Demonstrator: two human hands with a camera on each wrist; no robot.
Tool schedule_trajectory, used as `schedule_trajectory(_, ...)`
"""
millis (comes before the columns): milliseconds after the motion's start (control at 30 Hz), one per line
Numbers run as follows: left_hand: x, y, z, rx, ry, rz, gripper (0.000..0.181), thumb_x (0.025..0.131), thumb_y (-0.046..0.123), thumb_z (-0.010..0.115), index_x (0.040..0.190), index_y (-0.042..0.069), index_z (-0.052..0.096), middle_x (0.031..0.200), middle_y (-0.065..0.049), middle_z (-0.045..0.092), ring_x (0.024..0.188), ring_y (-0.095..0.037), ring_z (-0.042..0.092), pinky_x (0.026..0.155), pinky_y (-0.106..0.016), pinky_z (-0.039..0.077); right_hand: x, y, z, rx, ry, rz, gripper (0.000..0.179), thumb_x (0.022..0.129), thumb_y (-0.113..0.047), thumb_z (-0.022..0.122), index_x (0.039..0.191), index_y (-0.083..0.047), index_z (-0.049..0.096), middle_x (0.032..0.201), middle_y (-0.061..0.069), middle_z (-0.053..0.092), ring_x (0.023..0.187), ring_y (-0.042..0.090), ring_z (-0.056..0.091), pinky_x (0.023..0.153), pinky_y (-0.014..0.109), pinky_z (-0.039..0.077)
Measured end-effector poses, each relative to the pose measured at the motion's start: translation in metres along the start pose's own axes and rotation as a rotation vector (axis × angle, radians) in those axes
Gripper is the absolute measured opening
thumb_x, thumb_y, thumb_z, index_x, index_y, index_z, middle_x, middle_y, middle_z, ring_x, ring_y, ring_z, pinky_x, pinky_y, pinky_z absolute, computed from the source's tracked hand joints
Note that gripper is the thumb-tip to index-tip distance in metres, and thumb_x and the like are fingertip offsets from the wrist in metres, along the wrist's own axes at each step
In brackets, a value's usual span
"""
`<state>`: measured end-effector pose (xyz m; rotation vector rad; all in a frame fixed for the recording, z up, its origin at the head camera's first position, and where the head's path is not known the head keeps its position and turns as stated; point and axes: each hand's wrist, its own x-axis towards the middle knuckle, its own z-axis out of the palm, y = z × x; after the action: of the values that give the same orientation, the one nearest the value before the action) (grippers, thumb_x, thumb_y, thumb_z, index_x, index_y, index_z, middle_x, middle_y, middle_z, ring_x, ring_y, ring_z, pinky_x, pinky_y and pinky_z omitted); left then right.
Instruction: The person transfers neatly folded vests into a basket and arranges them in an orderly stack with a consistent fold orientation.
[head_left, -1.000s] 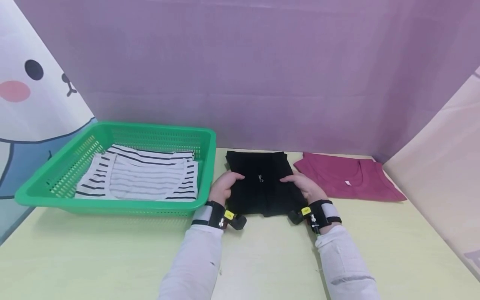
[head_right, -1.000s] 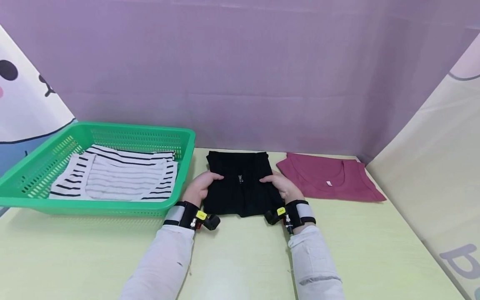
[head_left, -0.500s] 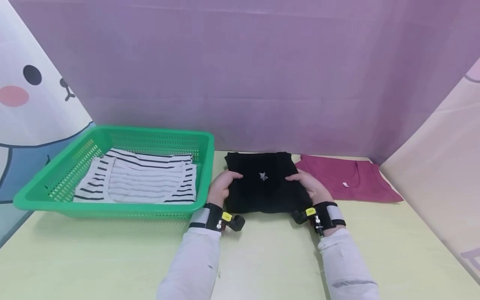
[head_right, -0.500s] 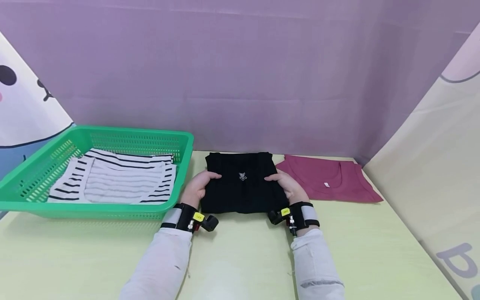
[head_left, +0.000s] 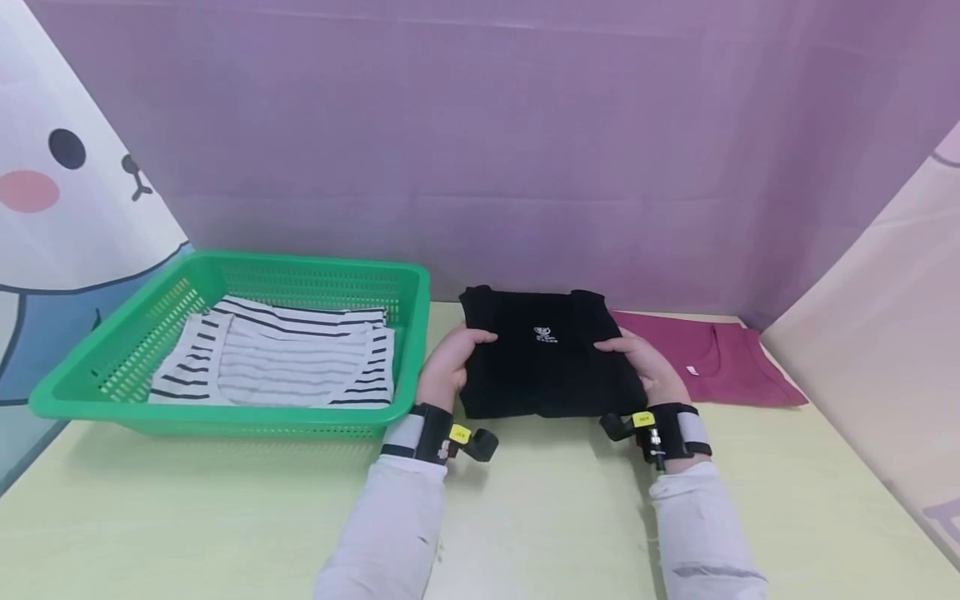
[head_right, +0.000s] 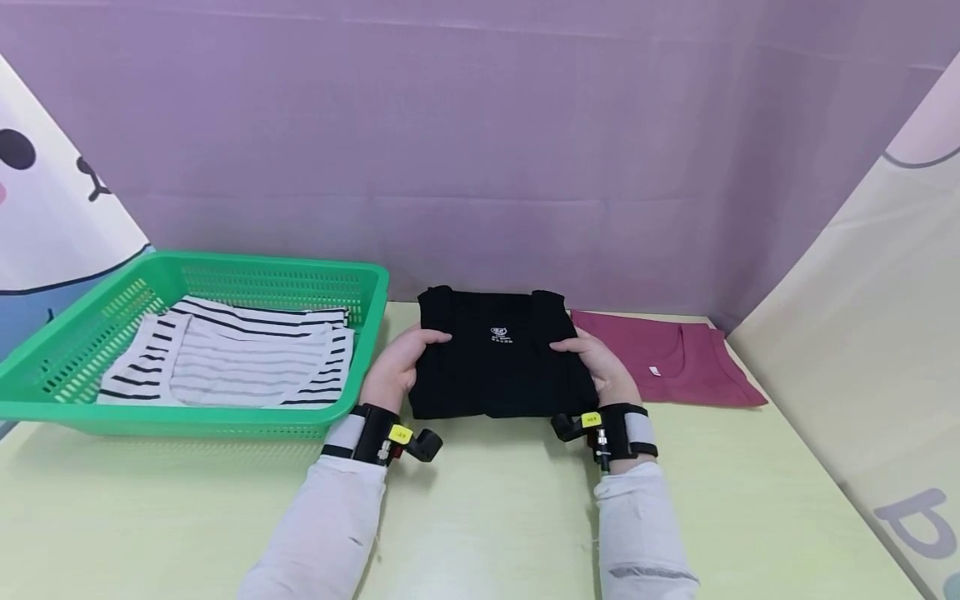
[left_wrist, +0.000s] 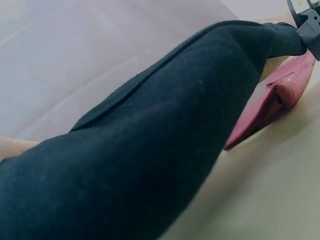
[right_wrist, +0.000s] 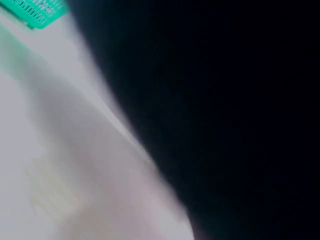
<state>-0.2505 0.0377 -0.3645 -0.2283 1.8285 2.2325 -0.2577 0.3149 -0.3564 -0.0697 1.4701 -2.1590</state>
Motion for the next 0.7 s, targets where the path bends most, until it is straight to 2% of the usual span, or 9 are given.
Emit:
schedule_trajectory(200,-0.006,0.006,0.007,-0.028,-0.022,0.020,0.070,0.089,0.012,0.057,0.150,0.006,0.022,0.158,-0.011,0.011,0.145,-0.030,0.006,0.116,-0.057,0.008,-0.006,-0.008,0.000,0.084,-0.049,-0.022,0.031,0.100,-0.001,0.033,0.125,-0.018,0.039,0.103,0.005,0.069,0.090,0.021,0.069,0.076,0.036,0.058)
schedule_trajectory(433,-0.014,0.012,0.020,-0.083,-0.021,0.026,0.070,0.088,0.009,0.056,0.150,0.006,0.022,0.158,-0.010,0.014,0.145,-0.028,0.008,0.118,-0.052,0.010,-0.012,-0.012,-0.002,0.165,-0.089,-0.045,0.033,0.099,0.002,0.032,0.123,-0.017,0.046,0.107,0.006,0.067,0.091,0.022,0.069,0.077,0.035,0.058)
schedule_trajectory(700,-0.027,0.025,0.035,-0.121,-0.092,0.112,0.062,0.090,0.005,0.052,0.148,0.010,0.029,0.152,-0.009,0.032,0.138,-0.028,0.032,0.114,-0.044,0.029,-0.018,-0.015,-0.005,0.203,-0.133,-0.056,0.029,0.099,0.001,0.031,0.119,-0.015,0.042,0.106,0.007,0.064,0.089,0.024,0.069,0.075,0.036,0.058)
